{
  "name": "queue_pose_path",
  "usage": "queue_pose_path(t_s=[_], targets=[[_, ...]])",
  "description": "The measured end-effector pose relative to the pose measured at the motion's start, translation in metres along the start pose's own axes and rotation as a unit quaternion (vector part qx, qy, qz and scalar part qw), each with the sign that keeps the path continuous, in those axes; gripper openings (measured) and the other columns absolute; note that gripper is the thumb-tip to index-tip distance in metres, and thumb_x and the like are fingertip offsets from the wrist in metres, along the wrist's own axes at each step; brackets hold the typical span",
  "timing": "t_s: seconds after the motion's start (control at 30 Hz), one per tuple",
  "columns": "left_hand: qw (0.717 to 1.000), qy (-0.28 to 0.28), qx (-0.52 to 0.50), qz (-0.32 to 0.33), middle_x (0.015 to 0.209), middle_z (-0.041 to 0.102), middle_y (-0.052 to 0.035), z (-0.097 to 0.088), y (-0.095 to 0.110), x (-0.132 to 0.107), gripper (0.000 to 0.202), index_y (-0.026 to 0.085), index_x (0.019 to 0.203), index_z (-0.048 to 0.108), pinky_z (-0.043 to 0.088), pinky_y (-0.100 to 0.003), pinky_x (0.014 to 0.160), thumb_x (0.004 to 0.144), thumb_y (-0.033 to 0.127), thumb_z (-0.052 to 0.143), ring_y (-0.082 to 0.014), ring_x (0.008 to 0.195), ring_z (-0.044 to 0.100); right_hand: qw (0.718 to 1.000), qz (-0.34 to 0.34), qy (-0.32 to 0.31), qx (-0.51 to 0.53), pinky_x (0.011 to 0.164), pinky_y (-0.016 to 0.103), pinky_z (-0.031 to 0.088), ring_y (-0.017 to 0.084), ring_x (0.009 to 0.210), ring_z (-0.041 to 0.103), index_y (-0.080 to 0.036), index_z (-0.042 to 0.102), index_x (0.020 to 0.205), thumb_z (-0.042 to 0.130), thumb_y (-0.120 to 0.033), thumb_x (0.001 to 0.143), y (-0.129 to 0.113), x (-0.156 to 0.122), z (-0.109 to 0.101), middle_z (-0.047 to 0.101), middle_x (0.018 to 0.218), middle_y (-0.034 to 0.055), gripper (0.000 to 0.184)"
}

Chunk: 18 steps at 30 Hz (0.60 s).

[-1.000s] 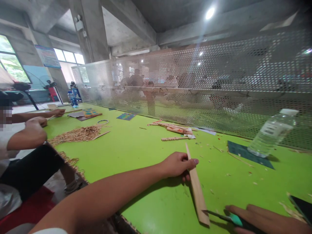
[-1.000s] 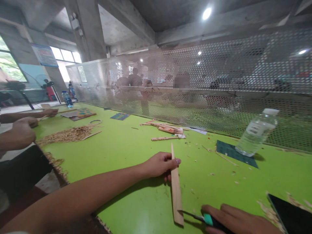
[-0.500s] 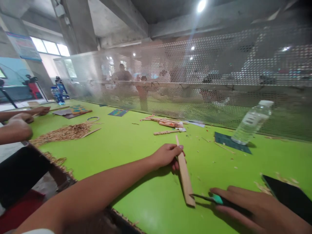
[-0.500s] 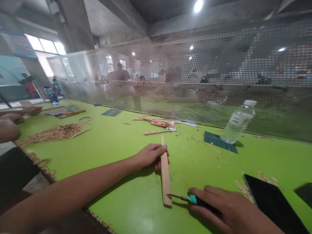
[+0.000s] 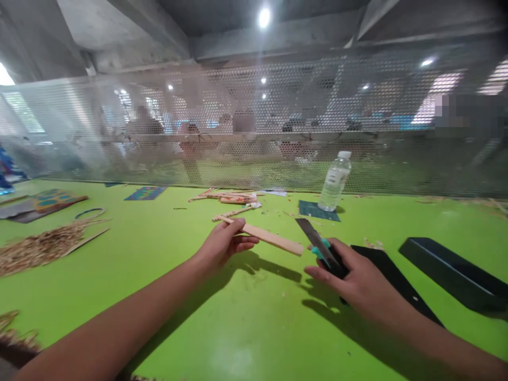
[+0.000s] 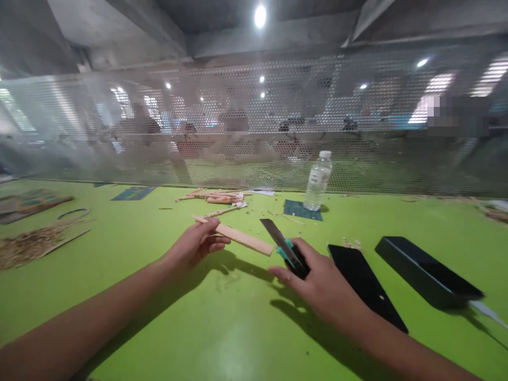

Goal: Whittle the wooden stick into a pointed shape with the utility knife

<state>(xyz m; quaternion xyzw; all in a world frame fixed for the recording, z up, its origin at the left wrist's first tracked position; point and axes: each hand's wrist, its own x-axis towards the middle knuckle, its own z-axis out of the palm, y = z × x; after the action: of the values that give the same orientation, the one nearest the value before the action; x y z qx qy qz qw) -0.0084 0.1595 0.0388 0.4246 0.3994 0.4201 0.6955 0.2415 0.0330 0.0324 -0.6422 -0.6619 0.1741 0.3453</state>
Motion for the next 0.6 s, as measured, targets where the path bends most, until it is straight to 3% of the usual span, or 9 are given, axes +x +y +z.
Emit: queue_pose_path(t_s=[0.07,0.13,0.33,0.6], targets=[[1.000,-0.019,-0.013,-0.008,0.094,0.075,-0.0085,0.005,0.000,-0.007,0.007,0.012,0.101,0.065,0.064,-0.025,0.069,0.101,0.019,0.062,-0.0163,0.080,0.075,1.000,-0.001,-0.003,0.018,0.056,0.028,0.045,0.018,0.063,0.059,-0.024,0.066,0.105,0.066,-0.064,0.089,-0.002,0.002,-0.001,0.067,0.076,-0.0001,0.043],[0.999,-0.030,-0.026,-0.017,0.086,0.075,-0.0088,0.007,0.000,-0.010,0.007,0.013,0.094,0.063,0.064,-0.020,0.065,0.100,0.014,0.060,-0.0153,0.072,0.077,0.999,-0.001,0.008,0.039,0.061,0.028,0.048,0.019,0.069,0.061,-0.024,0.067,0.108,0.065,-0.062,0.091,-0.004,0.003,-0.003,0.068,0.082,0.0006,0.042],[0.997,-0.030,-0.058,-0.032,0.080,0.077,-0.0065,0.008,0.002,-0.012,0.008,0.013,0.093,0.064,0.064,-0.017,0.062,0.098,0.010,0.059,-0.0151,0.068,0.079,0.991,0.032,-0.014,0.131,0.053,0.025,0.043,0.013,0.057,0.053,-0.021,0.066,0.101,0.068,-0.063,0.089,-0.004,0.006,-0.008,0.057,0.067,-0.0037,0.043],[0.996,-0.002,-0.081,-0.039,0.070,0.074,-0.0055,0.011,0.006,-0.015,0.017,0.012,0.092,0.063,0.063,-0.014,0.055,0.103,0.007,0.050,-0.0126,0.058,0.076,0.958,0.037,-0.075,0.275,0.050,0.023,0.044,0.010,0.051,0.051,-0.020,0.064,0.106,0.073,-0.058,0.088,-0.006,0.009,-0.011,0.058,0.060,-0.0063,0.044]])
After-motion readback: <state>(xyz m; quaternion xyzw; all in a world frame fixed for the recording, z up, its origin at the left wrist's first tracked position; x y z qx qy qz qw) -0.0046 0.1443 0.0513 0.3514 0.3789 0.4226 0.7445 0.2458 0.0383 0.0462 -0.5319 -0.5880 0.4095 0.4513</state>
